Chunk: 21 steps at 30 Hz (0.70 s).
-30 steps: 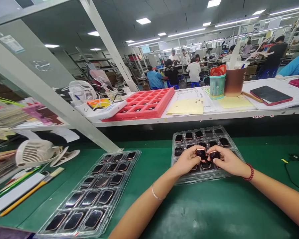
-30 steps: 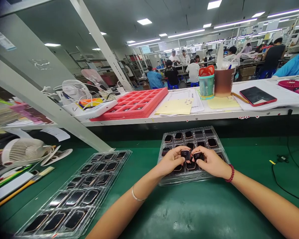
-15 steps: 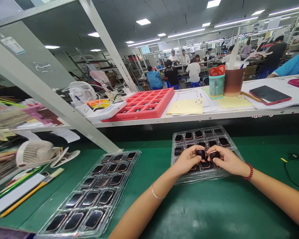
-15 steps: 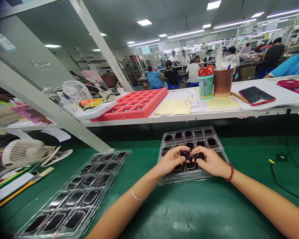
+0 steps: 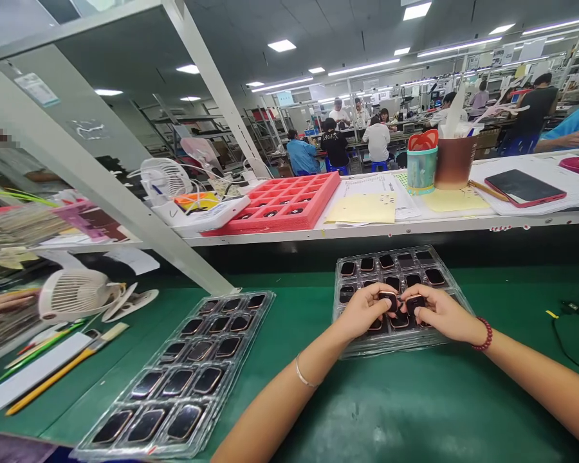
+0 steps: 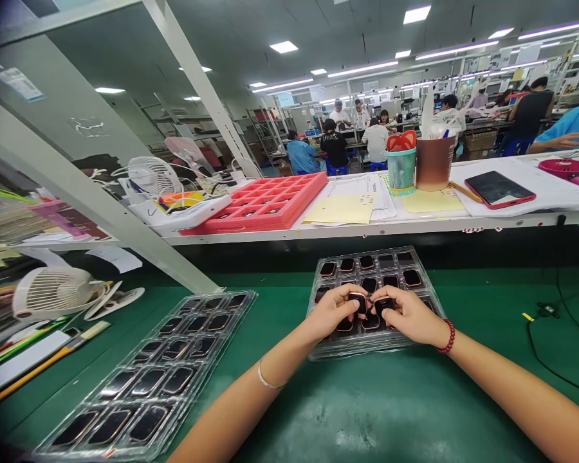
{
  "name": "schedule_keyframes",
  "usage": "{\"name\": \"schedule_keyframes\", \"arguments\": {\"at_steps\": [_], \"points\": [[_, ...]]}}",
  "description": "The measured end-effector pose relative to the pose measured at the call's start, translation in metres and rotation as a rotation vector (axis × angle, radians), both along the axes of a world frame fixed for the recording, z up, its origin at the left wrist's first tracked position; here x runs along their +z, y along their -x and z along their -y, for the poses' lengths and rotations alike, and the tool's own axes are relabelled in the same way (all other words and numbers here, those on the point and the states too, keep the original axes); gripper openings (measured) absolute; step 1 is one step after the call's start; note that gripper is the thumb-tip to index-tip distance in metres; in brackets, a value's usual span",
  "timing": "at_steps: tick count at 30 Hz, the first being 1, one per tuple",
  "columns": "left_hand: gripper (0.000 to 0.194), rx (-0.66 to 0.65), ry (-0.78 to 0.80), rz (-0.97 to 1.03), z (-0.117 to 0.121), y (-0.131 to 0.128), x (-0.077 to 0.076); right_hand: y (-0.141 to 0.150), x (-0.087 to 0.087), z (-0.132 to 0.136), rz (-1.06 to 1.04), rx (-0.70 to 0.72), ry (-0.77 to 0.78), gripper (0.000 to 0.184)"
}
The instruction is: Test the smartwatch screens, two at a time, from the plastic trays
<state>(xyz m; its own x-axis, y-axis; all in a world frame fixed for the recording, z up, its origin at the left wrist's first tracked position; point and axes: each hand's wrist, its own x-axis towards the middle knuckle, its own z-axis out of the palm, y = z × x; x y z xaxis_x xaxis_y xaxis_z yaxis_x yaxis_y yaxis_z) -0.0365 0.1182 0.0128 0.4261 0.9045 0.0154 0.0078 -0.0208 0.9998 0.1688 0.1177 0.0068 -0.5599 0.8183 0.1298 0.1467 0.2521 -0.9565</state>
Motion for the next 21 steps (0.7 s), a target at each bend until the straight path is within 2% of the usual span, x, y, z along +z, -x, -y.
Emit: {"name": "schedule_keyframes", "arguments": {"at_steps": [4,15,21], "points": [[0.033,0.012,0.003,-0.010,-0.0001,0.0003,-0.0002,0.0002,0.0008,-0.0002,-0.005,-0.004,0.023,0.023],[0.034,0.024,-0.036,-0.029,-0.0020,-0.0006,-0.0024,0.0011,0.0040,0.0011,0.018,0.005,-0.121,0.026],[0.039,0.025,-0.004,-0.018,0.0011,-0.0011,0.0000,-0.0012,0.0043,0.0020,0.015,0.039,-0.114,0.032]]}}
